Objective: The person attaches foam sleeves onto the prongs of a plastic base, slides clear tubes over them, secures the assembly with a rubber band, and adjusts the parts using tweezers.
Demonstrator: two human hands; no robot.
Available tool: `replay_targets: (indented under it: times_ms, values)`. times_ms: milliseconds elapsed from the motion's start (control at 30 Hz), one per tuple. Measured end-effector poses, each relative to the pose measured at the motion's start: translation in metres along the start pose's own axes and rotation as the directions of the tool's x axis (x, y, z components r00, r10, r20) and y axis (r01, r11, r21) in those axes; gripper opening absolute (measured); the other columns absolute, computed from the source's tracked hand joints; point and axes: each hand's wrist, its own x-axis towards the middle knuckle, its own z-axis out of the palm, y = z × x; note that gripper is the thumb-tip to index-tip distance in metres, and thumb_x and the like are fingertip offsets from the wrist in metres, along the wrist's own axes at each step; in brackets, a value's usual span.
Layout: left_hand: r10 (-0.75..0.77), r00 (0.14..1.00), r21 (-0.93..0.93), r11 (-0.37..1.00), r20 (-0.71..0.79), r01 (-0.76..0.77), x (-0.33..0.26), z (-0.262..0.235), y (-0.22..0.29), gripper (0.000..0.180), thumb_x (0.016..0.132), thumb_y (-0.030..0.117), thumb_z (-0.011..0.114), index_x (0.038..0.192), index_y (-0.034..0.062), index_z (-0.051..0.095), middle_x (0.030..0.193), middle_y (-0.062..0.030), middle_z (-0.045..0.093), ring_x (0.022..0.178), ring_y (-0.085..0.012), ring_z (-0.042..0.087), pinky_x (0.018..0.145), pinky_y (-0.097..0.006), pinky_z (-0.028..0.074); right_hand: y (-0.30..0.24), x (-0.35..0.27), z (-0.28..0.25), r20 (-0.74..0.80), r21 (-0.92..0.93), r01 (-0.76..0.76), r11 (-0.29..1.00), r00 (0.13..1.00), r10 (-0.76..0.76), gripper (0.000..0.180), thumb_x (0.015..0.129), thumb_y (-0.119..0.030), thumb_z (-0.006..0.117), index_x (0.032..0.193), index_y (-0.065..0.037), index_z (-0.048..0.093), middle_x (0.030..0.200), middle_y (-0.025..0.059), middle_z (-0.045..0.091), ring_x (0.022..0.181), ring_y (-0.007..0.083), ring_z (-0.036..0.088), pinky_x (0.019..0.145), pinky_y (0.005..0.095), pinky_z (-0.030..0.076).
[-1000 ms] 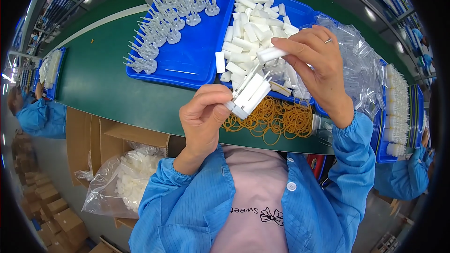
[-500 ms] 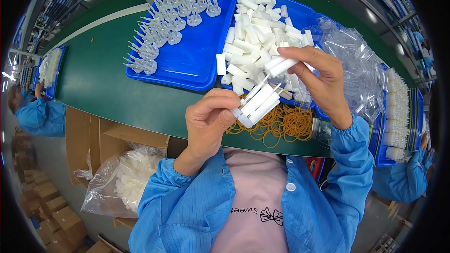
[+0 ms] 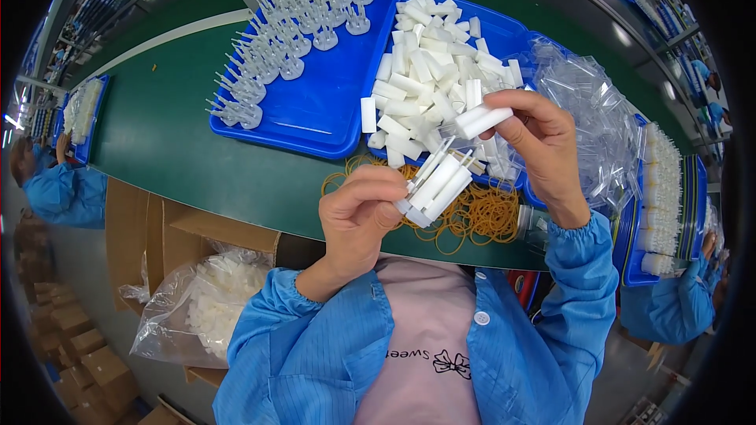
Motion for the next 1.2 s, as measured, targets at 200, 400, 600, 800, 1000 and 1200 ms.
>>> replay_targets:
  times_ms: [200, 400, 600, 800, 1000, 1200]
  values:
    - [-0.083, 0.997, -0.069, 0.994, -0.001, 0.083, 0.0, 0.003, 0.0, 0.017, 0.081, 0.009, 0.066, 0.094, -0.0007, 0.062, 0.097, -0.0107, 0.057, 0.088, -0.0159, 0.054, 0.077, -0.027, 0.044, -0.001, -0.002, 0.001, 0.017, 0.005, -0.017, 1.0, 1.0, 0.017, 0.021, 0.084, -0.004, 0.059, 0.104, 0.001, 0.062, 0.095, 0.01, 0.063, 0.079, 0.0133, 0.061, 0.072, 0.0242, 0.05]
    - [-0.13, 0.991, -0.121, 0.984, 0.025, 0.133, 0.001, 0.0, 0.0, 0.017, 0.081, 0.009, 0.065, 0.095, -0.0004, 0.062, 0.098, -0.0102, 0.056, 0.089, -0.0162, 0.053, 0.078, -0.027, 0.043, -0.001, -0.002, -0.009, 0.099, 0.061, -0.087, 0.994, 0.992, 0.081, 0.02, 0.086, -0.011, 0.057, 0.102, 0.001, 0.063, 0.094, 0.0092, 0.062, 0.081, 0.0141, 0.06, 0.074, 0.0257, 0.047]
    - [-0.294, 0.955, -0.324, 0.9, 0.044, 0.292, -0.001, 0.003, 0.0, 0.016, 0.081, 0.008, 0.064, 0.095, -0.0004, 0.062, 0.098, -0.0104, 0.056, 0.089, -0.0165, 0.053, 0.079, -0.028, 0.044, -0.011, -0.002, -0.005, 0.102, 0.056, -0.122, 0.991, 0.988, 0.116, 0.024, 0.085, -0.013, 0.059, 0.105, 0.001, 0.061, 0.095, 0.0098, 0.062, 0.083, 0.0147, 0.06, 0.077, 0.0268, 0.047]
    - [-0.048, 0.99, 0.134, 0.99, 0.133, 0.03, 0.007, 0.002, 0.009, 0.015, 0.08, 0.003, 0.064, 0.094, -0.0009, 0.064, 0.098, -0.0124, 0.058, 0.089, -0.0173, 0.056, 0.076, -0.029, 0.046, -0.006, -0.006, -0.017, 0.2, 0.322, -0.4, 0.858, 0.915, 0.352, 0.029, 0.082, -0.012, 0.062, 0.107, 0.002, 0.058, 0.096, 0.0108, 0.062, 0.087, 0.0158, 0.06, 0.08, 0.0274, 0.049]
    - [-0.123, 0.965, 0.324, 0.945, 0.232, 0.043, 0.015, 0.001, 0.017, 0.018, 0.075, 0.0, 0.066, 0.093, 0.0011, 0.067, 0.091, -0.0103, 0.063, 0.084, -0.0182, 0.059, 0.073, -0.027, 0.046, -0.013, -0.005, -0.016, 0.171, 0.219, -0.387, 0.896, 0.919, 0.356, 0.023, 0.082, -0.011, 0.062, 0.101, 0.002, 0.061, 0.095, 0.0092, 0.063, 0.088, 0.0148, 0.06, 0.079, 0.027, 0.049]
    - [0.11, 0.871, 0.56, 0.726, 0.48, -0.4, 0.024, 0.005, 0.022, 0.022, 0.067, -0.002, 0.067, 0.089, 0.0037, 0.068, 0.088, -0.0081, 0.063, 0.078, -0.0232, 0.059, 0.067, -0.031, 0.047, -0.018, -0.004, -0.016, 0.165, 0.153, -0.432, 0.889, 0.898, 0.408, 0.021, 0.082, -0.013, 0.063, 0.098, 0.002, 0.061, 0.09, 0.0069, 0.062, 0.082, 0.0115, 0.059, 0.074, 0.0245, 0.047]
